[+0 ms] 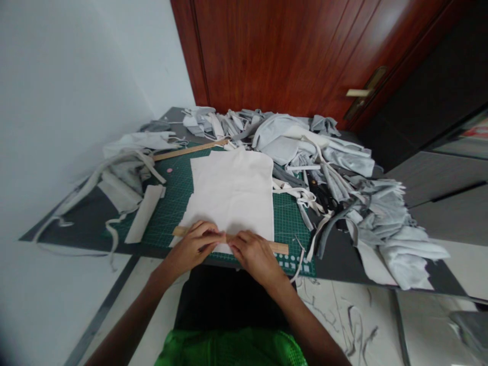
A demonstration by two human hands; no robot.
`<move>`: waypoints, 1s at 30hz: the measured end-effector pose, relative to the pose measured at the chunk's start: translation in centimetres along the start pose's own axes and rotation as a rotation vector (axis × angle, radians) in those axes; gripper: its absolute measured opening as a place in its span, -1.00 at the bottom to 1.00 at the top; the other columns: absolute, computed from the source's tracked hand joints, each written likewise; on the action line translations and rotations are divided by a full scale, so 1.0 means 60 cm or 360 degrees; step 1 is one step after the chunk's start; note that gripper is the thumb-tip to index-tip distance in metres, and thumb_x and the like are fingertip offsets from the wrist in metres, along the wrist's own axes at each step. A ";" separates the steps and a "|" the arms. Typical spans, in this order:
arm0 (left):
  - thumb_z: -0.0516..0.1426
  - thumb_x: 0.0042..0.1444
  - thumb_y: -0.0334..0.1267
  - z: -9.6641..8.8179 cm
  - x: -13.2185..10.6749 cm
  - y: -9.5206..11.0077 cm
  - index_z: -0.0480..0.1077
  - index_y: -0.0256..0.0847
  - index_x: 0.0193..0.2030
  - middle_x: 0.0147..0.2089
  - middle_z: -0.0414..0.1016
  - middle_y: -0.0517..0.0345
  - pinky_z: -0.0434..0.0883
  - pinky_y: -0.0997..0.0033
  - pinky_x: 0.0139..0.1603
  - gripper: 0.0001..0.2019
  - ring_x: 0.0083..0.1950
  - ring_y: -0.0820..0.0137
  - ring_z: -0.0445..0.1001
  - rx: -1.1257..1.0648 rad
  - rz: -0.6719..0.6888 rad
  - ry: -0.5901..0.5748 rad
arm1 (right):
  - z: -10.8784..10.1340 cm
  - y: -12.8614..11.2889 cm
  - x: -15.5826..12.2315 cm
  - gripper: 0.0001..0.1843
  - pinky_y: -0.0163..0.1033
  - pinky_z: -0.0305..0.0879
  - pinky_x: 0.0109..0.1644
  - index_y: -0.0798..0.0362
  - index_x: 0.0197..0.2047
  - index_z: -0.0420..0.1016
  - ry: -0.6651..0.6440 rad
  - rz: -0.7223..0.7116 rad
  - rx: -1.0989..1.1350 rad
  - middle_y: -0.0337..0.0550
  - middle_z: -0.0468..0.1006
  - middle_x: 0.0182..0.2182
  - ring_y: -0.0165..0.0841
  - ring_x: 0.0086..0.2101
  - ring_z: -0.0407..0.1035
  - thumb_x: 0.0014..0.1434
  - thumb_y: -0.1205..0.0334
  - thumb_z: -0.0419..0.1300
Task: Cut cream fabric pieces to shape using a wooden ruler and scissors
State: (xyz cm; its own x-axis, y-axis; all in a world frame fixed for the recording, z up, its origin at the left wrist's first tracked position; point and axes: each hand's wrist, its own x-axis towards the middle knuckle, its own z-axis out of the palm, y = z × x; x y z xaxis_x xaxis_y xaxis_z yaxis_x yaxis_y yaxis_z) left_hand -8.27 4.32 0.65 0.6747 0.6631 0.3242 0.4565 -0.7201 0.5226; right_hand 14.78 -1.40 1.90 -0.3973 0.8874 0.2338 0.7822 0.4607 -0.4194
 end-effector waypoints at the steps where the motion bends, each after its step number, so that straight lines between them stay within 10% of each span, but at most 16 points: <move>1: 0.14 0.35 -0.43 -0.001 0.000 0.000 0.54 0.06 0.17 0.00 0.42 0.08 0.36 0.19 0.18 -0.64 0.13 0.25 0.35 0.0008 0.0002 -0.0017 | 0.000 -0.001 0.000 -0.91 -0.21 0.40 -0.11 0.02 -0.09 0.57 -0.0006 0.0001 -0.0023 -0.16 0.59 -0.24 -0.28 -0.21 0.49 0.37 0.32 0.23; 30: 0.15 0.33 -0.44 0.000 0.000 -0.003 0.56 -0.02 0.06 0.01 0.43 0.09 0.35 0.19 0.15 -0.71 0.12 0.25 0.34 0.0099 0.0032 -0.0075 | 0.005 -0.010 0.005 -0.88 -0.24 0.40 -0.11 0.03 -0.04 0.56 -0.0007 0.0023 -0.0044 -0.18 0.61 -0.20 -0.31 -0.21 0.52 0.41 0.28 0.20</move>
State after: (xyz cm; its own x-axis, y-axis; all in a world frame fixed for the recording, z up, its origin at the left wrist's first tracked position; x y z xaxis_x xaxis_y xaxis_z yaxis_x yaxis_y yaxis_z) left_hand -8.35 4.47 0.54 0.7099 0.6390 0.2960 0.4766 -0.7454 0.4661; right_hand 14.04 -1.43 1.95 -0.3882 0.8940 0.2238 0.8009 0.4474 -0.3981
